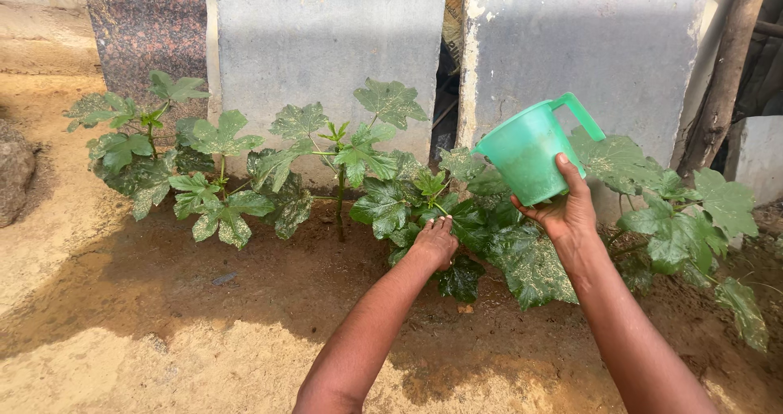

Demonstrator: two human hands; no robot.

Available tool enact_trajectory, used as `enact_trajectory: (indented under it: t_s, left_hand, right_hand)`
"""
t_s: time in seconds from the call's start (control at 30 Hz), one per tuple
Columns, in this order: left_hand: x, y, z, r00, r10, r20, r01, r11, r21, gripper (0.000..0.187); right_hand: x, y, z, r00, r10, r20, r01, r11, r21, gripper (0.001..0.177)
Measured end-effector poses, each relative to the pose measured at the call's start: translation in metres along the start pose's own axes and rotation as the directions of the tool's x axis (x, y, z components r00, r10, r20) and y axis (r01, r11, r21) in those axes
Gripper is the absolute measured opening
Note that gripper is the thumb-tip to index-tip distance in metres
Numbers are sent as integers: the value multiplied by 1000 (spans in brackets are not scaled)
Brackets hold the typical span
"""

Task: The person waters plants using a green mug, moving their other hand over the leaves and soil.

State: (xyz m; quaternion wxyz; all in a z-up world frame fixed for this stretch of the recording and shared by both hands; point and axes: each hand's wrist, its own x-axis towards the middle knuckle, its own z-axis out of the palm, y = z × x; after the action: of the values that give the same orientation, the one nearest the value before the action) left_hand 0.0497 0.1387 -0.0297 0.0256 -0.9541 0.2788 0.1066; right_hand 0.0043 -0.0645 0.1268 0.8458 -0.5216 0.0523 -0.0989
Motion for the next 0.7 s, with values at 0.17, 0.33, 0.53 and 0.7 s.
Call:
enact_trajectory:
  t_s: [0.17,0.33,0.53,0.7]
  left_hand:
    - [3,2,0,1000,9,8,-9,1000,-1,48]
    - [8,2,4,1000,9,3,-9,1000,3,52]
    - [0,0,-1,999,5,-45,-6,1000,-18,55]
    - [-12,-12,-20,996,-22,-82,18,998,-55,53]
  right_hand:
    - [2,8,5,1000,-2,1,2,1000,-12,110]
    - [3,12,9,1000,-2,10,2,1000,-4,110]
    - [0,11,17,999,-3,34,3,1000,4,111]
    - [-4,7,22,998,-3,63,0,999,36,112]
